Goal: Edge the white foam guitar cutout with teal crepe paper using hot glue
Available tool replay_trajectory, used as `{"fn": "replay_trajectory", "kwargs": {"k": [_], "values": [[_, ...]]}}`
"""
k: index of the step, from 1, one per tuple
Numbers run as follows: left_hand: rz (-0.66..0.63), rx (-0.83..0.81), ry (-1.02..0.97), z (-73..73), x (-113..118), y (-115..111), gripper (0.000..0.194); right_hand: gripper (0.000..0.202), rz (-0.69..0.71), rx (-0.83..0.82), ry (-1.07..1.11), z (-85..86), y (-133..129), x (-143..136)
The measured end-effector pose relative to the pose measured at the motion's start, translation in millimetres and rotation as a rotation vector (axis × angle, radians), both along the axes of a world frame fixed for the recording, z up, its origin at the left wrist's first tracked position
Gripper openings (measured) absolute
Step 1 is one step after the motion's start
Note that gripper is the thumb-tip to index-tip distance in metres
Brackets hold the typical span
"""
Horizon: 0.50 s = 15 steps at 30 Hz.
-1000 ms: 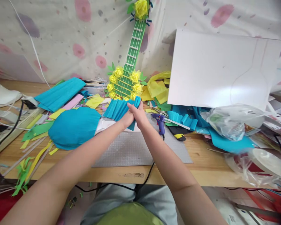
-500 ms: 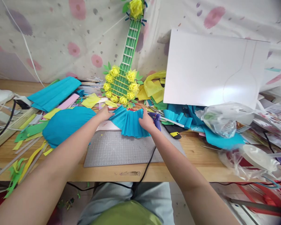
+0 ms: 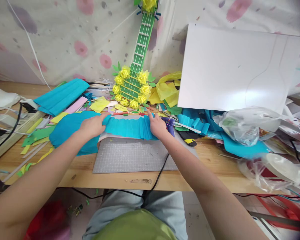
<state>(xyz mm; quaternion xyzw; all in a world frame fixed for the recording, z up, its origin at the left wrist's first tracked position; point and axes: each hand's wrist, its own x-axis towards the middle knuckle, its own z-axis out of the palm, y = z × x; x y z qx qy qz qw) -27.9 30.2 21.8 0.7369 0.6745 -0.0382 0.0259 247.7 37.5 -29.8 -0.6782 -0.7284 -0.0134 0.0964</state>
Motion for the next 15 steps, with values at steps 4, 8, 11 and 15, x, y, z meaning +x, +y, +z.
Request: {"fn": "replay_trajectory", "kwargs": {"k": [4,8,11,15], "values": [[-0.148,0.13,0.071,-16.2,0.0,-18.2,0.061,0.055,0.096,0.013,-0.041,-9.1,-4.0,1.0],[-0.291,0.229,0.053,-20.8,13.0,-19.0,0.063,0.046,0.201,0.065,-0.069,-8.3,-13.1,-3.8],[-0.431,0.158,-0.032,-18.3,32.6,-17.8,0.059,0.044,0.27,0.153,-0.017,1.6,-20.1,-15.5],[-0.471,0.059,-0.031,-23.7,59.8,-18.4,0.039,0.044,0.352,0.166,0.148,5.3,-27.6,-40.3]]}}
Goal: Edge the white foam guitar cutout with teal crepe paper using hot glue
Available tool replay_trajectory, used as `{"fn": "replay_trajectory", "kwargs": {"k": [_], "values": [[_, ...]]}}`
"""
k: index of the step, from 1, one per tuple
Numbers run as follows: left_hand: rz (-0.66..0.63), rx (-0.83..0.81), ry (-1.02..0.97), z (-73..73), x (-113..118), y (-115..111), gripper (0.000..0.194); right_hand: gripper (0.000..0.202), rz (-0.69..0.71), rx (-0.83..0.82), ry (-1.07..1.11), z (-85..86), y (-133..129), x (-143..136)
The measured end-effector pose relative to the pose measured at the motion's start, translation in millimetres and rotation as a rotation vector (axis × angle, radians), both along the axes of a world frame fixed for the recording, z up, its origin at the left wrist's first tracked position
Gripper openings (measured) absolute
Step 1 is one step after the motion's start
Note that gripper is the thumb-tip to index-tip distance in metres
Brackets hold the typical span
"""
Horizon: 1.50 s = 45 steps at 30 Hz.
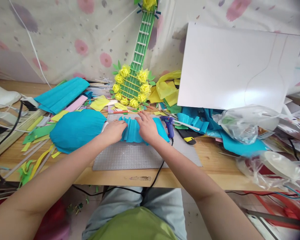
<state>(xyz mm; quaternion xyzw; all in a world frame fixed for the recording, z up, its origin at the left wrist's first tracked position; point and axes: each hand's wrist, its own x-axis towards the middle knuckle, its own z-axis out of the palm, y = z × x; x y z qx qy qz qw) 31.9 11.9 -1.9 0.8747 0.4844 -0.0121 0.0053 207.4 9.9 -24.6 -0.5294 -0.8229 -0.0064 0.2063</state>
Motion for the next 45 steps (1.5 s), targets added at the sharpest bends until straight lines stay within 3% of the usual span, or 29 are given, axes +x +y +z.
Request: {"fn": "replay_trajectory", "kwargs": {"k": [5,10,17,23,27,31,35,40,42,45], "values": [[-0.021,0.051,0.054,-26.9,4.4,2.3,0.038,0.056,0.105,-0.189,-0.001,-28.1,-4.0,-14.4],[0.105,0.127,0.038,-49.9,-20.8,-0.9,0.055,0.088,0.164,-0.179,-0.104,-47.8,-5.0,13.3],[0.159,0.147,0.043,-63.0,-43.8,-7.0,0.06,0.073,0.207,-0.223,-0.131,-50.4,-3.0,43.7],[0.267,0.155,0.102,-60.7,-27.0,-21.4,0.059,0.075,0.201,-0.196,-0.15,-57.4,-0.6,42.9],[0.424,0.054,0.184,-48.5,-5.9,-34.2,0.056,0.074,0.226,-0.19,-0.169,-53.4,-0.6,43.1],[0.479,-0.037,0.205,-33.0,6.4,-32.4,0.056,0.073,0.288,-0.204,-0.18,-46.5,0.2,45.3],[0.329,0.113,0.116,-27.0,14.4,-18.6,0.051,0.073,0.287,-0.201,-0.178,-46.6,0.7,44.2],[0.029,0.164,-0.115,-40.6,28.0,-0.2,0.048,0.072,0.29,-0.158,-0.172,-49.5,-0.7,37.3],[0.014,0.122,-0.154,-48.6,31.5,4.5,0.049,0.072,0.295,-0.157,-0.173,-49.6,-1.1,35.7],[0.089,0.039,-0.141,-58.1,28.4,7.4,0.059,0.074,0.288,-0.17,-0.157,-50.1,-1.6,37.7]]}}
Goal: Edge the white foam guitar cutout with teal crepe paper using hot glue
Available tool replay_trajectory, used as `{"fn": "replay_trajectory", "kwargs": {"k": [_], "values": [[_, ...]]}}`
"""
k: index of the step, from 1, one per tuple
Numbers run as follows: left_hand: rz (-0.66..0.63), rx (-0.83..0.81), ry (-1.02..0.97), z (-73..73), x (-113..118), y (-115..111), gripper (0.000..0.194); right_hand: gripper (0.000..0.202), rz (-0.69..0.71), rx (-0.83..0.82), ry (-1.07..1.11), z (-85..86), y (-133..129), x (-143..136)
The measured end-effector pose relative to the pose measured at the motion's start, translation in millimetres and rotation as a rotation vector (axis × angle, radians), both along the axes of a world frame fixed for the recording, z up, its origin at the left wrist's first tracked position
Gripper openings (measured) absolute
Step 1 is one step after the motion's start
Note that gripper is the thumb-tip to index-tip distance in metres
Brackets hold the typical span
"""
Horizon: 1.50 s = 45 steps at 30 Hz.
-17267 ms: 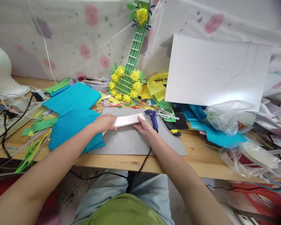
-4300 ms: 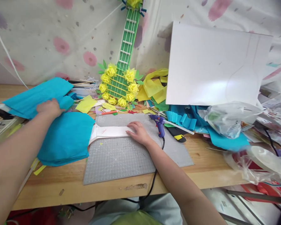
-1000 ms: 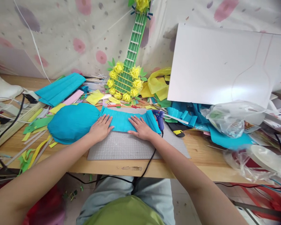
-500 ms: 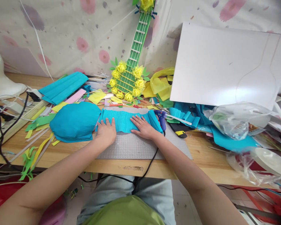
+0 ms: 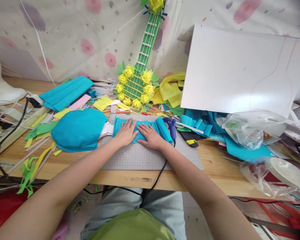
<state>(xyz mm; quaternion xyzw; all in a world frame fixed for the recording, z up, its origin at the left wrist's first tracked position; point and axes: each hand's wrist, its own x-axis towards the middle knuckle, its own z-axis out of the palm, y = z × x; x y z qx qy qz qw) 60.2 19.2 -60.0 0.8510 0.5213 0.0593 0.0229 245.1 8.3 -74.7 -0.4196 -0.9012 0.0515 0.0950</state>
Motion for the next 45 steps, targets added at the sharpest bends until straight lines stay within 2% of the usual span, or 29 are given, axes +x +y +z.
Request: {"fn": "replay_trajectory", "kwargs": {"k": [4,10,17,20,26,33,45], "values": [[0.074,0.009,0.047,-5.1,-20.6,-1.6,0.071,0.078,-0.039,-0.017,0.016,-0.6,-1.9,8.2],[0.133,0.014,0.109,-6.9,-45.7,-6.3,0.069,0.078,-0.08,-0.066,-0.017,3.3,-5.6,14.8],[0.171,0.109,0.159,-2.6,-48.3,-8.7,0.069,0.071,-0.118,-0.097,-0.013,2.6,-5.5,18.3],[0.22,0.086,0.177,-0.8,-51.9,-8.8,0.074,0.077,-0.124,-0.088,-0.029,2.5,-6.2,17.8],[0.232,0.101,0.164,-4.4,-56.9,-8.4,0.074,0.089,-0.137,-0.088,-0.035,3.1,-7.4,18.0],[0.239,0.104,0.159,-6.0,-61.1,-8.2,0.075,0.077,-0.163,-0.085,-0.049,0.4,-5.7,21.8],[0.227,0.04,0.182,-2.0,-63.4,-7.3,0.084,0.083,-0.178,-0.092,-0.109,-3.6,-3.7,21.0]]}}
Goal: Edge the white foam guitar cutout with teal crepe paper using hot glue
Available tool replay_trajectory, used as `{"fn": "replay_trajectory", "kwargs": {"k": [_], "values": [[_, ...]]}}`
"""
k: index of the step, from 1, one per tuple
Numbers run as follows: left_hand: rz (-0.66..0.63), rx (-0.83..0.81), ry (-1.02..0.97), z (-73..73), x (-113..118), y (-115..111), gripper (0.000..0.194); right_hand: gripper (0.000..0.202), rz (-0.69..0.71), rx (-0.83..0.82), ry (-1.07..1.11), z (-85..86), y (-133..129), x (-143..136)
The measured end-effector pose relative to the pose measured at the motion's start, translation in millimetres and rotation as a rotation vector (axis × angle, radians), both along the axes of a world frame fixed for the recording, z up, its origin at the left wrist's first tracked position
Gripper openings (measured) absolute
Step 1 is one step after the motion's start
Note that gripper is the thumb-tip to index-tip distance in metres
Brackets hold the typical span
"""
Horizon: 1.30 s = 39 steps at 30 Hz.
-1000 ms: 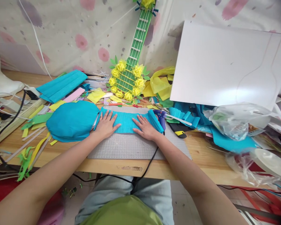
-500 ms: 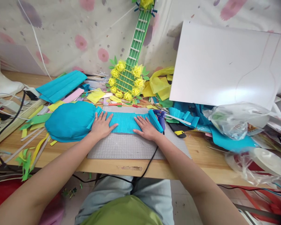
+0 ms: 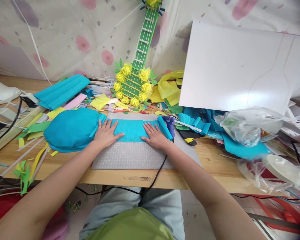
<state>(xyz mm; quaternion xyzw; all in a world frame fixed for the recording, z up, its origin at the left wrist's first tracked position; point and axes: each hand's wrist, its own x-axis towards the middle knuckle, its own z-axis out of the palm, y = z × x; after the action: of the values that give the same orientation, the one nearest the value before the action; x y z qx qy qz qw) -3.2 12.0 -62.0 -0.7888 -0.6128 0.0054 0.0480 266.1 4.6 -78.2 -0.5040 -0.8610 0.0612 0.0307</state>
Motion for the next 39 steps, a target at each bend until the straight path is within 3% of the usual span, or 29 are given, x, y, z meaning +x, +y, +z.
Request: {"fn": "replay_trajectory", "kwargs": {"k": [7,24,30,36,37,39], "values": [[0.006,-0.061,0.021,3.0,1.0,1.6,0.094,0.088,-0.015,0.012,0.02,-3.8,1.3,0.6],[0.031,-0.08,0.003,6.1,3.0,1.6,0.093,0.094,-0.042,0.01,0.022,-0.4,-2.4,-4.1],[0.035,-0.113,0.003,5.9,2.3,2.5,0.096,0.078,-0.066,0.026,0.046,-5.2,-1.4,-3.4],[0.09,-0.205,0.034,30.2,20.2,1.3,0.093,0.067,-0.074,0.047,0.008,-9.0,0.1,-4.1],[0.052,-0.192,0.041,36.6,29.0,0.5,0.093,0.066,-0.072,0.05,0.006,-9.1,-0.1,-4.4],[-0.146,-0.172,0.01,47.9,51.7,-1.0,0.087,0.065,-0.074,0.057,0.01,-9.1,-0.6,-5.3]]}}
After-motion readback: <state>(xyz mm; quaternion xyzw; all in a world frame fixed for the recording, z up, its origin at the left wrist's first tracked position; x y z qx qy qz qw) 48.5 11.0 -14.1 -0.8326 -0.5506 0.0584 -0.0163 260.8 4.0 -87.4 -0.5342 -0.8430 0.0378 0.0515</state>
